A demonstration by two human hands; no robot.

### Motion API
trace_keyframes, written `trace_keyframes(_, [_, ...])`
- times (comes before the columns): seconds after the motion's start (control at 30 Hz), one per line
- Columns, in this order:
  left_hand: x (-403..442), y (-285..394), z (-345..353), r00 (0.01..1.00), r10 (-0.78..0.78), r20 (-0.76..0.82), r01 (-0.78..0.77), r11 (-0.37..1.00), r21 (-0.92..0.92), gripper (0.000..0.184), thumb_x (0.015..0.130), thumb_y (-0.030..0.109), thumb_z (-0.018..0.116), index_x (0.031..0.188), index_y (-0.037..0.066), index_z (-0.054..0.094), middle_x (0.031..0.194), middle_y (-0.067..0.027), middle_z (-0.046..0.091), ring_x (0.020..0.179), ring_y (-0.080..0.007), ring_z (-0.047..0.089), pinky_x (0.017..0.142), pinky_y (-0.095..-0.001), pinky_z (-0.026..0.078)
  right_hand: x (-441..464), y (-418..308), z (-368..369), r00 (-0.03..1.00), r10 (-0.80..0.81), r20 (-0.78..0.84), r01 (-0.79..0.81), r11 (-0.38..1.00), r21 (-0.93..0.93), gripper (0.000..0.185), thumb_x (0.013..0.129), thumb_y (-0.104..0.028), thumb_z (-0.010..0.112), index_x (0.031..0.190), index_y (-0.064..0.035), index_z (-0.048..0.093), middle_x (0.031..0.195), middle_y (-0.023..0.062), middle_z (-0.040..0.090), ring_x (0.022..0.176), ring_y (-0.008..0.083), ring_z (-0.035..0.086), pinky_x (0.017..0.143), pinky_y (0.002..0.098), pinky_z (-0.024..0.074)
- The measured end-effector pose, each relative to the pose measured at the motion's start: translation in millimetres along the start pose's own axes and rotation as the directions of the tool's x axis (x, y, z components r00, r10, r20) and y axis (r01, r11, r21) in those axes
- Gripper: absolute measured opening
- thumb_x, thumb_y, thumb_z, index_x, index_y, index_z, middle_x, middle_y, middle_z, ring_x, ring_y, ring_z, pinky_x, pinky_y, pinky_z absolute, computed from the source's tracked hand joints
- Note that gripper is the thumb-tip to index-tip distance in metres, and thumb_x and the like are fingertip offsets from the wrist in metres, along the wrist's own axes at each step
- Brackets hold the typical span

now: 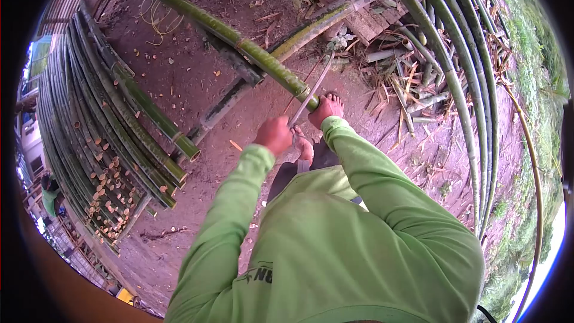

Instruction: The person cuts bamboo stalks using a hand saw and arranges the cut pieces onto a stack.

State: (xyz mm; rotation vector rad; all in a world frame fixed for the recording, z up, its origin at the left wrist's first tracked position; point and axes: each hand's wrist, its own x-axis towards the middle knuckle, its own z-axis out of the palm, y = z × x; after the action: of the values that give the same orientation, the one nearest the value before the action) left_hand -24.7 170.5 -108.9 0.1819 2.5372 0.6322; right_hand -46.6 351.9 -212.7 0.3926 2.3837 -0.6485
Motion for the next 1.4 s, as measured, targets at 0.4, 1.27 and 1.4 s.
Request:
trace_keyframes(0.4, [-13,15,-23,0.999,-0.030,0.012,0.030,1.000,-0.008,0.011,0.075,0.008,0.058,0.081,0.000,0.062,0.074,-0.0255,0.063,0.074,-0.0436,0.063,0.067,-0.0526,0.051,-1,9,-15,1.000,0.008,-0.017,-0.009,1.000,-0.011,0.041,0.069,-0.023,0.066,0.107,-0.0087,0.061,0.104,0.0205,0.066,0.100,0.0366,0.063,0.088,0.0439,0.0500])
trace_keyframes(1.27, [-301,-55,-21,0.834,-0.528,0.157,0.551,0.802,-0.232,0.019,0.072,0.019,0.062,0.085,0.005,0.062,0.080,-0.0218,0.064,0.077,-0.0418,0.062,0.070,-0.0466,0.050,52,-155,-118,0.642,-0.674,-0.367,0.630,0.736,-0.249,0.092,0.061,-0.032,0.082,0.136,-0.0083,0.033,0.125,0.0216,0.046,0.118,0.0402,0.043,0.101,0.0468,0.0372])
trace_keyframes(1.4, [-334,-61,-7,0.795,-0.602,0.072,0.590,0.742,-0.318,0.013,0.073,0.016,0.059,0.079,0.004,0.062,0.072,-0.0221,0.062,0.068,-0.0407,0.061,0.061,-0.0462,0.049,53,-119,-64,0.935,-0.356,-0.001,0.346,0.910,-0.227,0.088,0.066,-0.027,0.077,0.137,-0.0057,0.029,0.107,0.0269,0.062,0.104,0.0419,0.059,0.092,0.0456,0.0485])
